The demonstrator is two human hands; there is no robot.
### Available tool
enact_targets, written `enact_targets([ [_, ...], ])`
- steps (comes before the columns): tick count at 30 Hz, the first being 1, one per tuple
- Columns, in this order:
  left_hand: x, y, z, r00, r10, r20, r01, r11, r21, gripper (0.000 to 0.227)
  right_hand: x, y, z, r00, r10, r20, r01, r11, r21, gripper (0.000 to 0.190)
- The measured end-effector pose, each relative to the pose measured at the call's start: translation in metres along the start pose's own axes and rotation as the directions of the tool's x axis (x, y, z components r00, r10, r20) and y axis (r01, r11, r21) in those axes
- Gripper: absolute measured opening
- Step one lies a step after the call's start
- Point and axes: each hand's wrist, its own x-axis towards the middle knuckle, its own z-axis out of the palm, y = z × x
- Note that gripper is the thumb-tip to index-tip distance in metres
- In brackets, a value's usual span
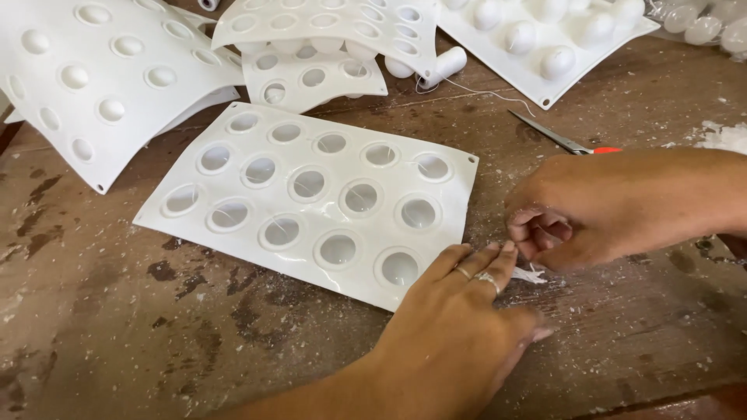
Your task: Threading wicks through silicone candle molds using a needle and cutting the thread with scissors.
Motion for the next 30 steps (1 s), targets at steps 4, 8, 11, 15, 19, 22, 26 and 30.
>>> enact_targets([
  [4, 0.021, 0.003, 0.001, 0.876, -0.243, 0.416, 0.333, 0.93, -0.158, 0.019, 0.004, 0.021, 0.0, 0.973, 0.23, 0.014, -0.221, 0.948, -0.227, 0.011],
  [8, 0.018, -0.003, 0.007, 0.928, -0.23, 0.294, 0.288, 0.942, -0.174, 0.017, 0.004, 0.031, 0.0, 1.0, 0.003, 0.015, -0.002, 0.998, -0.056, 0.009],
  [11, 0.017, -0.007, 0.016, 0.925, -0.19, 0.329, 0.246, 0.959, -0.137, 0.015, 0.002, 0.026, -0.001, 1.0, 0.003, 0.016, -0.001, 0.99, -0.139, 0.006],
  [15, 0.012, -0.008, 0.018, 0.918, -0.202, 0.34, 0.257, 0.959, -0.124, 0.016, 0.003, 0.042, -0.002, 1.0, 0.01, 0.028, -0.008, 0.998, -0.061, 0.007],
  [19, 0.008, -0.009, 0.018, 0.952, -0.161, 0.261, 0.206, 0.966, -0.153, 0.017, -0.004, 0.052, -0.009, 0.998, 0.029, 0.048, -0.026, 0.997, -0.077, 0.011],
  [22, 0.006, -0.009, 0.019, 0.95, -0.162, 0.267, 0.212, 0.963, -0.167, 0.016, -0.012, 0.067, -0.019, 0.995, 0.097, 0.037, -0.096, 0.995, -0.019, 0.014],
  [26, 0.006, -0.008, 0.021, 0.948, -0.165, 0.274, 0.214, 0.964, -0.161, 0.017, -0.022, 0.077, -0.039, 0.928, 0.344, -0.145, -0.373, 0.876, -0.305, 0.012],
  [30, 0.006, -0.008, 0.017, 0.966, -0.141, 0.217, 0.184, 0.963, -0.194, 0.013, -0.024, 0.101, -0.039, 0.952, 0.186, -0.245, -0.219, 0.969, -0.116, 0.015],
])
